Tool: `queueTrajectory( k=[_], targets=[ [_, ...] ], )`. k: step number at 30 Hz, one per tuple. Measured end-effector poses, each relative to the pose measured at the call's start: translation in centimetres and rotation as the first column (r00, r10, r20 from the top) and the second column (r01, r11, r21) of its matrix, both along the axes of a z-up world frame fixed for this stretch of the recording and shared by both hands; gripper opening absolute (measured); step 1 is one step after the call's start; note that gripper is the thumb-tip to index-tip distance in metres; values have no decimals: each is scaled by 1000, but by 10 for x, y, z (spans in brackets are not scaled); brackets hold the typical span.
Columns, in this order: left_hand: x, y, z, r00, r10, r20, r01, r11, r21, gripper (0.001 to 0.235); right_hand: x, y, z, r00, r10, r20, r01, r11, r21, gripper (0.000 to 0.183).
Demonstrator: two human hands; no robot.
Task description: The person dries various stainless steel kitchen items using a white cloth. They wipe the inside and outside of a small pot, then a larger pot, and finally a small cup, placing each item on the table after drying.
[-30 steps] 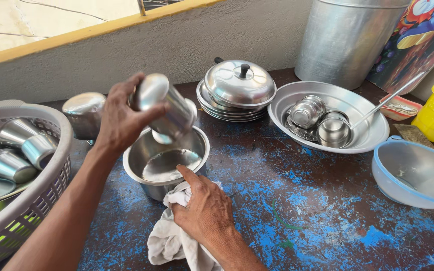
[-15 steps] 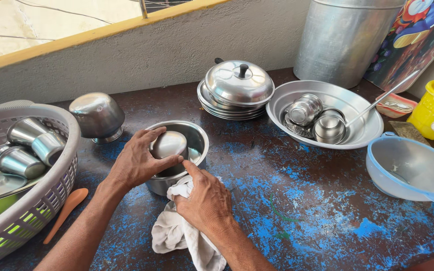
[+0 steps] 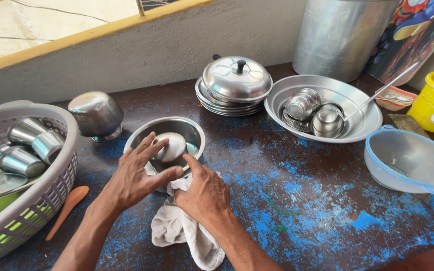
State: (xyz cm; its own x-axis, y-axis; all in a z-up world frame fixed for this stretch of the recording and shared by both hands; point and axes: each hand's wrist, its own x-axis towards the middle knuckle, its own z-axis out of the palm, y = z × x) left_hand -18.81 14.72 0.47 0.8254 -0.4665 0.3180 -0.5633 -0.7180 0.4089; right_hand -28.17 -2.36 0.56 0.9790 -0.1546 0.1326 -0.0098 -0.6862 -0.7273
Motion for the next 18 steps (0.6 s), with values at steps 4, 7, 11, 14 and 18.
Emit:
queueTrajectory(
  k=[4, 7, 11, 14, 18],
  targets=[
    [-28, 6, -17, 990, 131, 56, -132, 991, 4, 90, 3, -2, -7, 1000, 15, 27, -14, 998, -60, 105],
    [-36, 10, -23, 982, 28, 186, 10, 980, -200, 60, 2, 1, -5, 999, 22, 25, -21, 1000, -12, 116],
    [-32, 6, -30, 956, 138, 259, -70, 964, -256, 33, 0, 0, 0, 1000, 5, -3, -5, 999, 47, 119],
    [-23, 5, -34, 955, 157, 251, -75, 949, -307, 34, 0, 0, 3, 1000, 1, -22, 0, 999, 54, 119],
    [2, 0, -36, 943, 172, 284, -78, 946, -315, 35, 1, 0, 2, 999, -17, -36, 19, 997, 69, 122]
  ],
)
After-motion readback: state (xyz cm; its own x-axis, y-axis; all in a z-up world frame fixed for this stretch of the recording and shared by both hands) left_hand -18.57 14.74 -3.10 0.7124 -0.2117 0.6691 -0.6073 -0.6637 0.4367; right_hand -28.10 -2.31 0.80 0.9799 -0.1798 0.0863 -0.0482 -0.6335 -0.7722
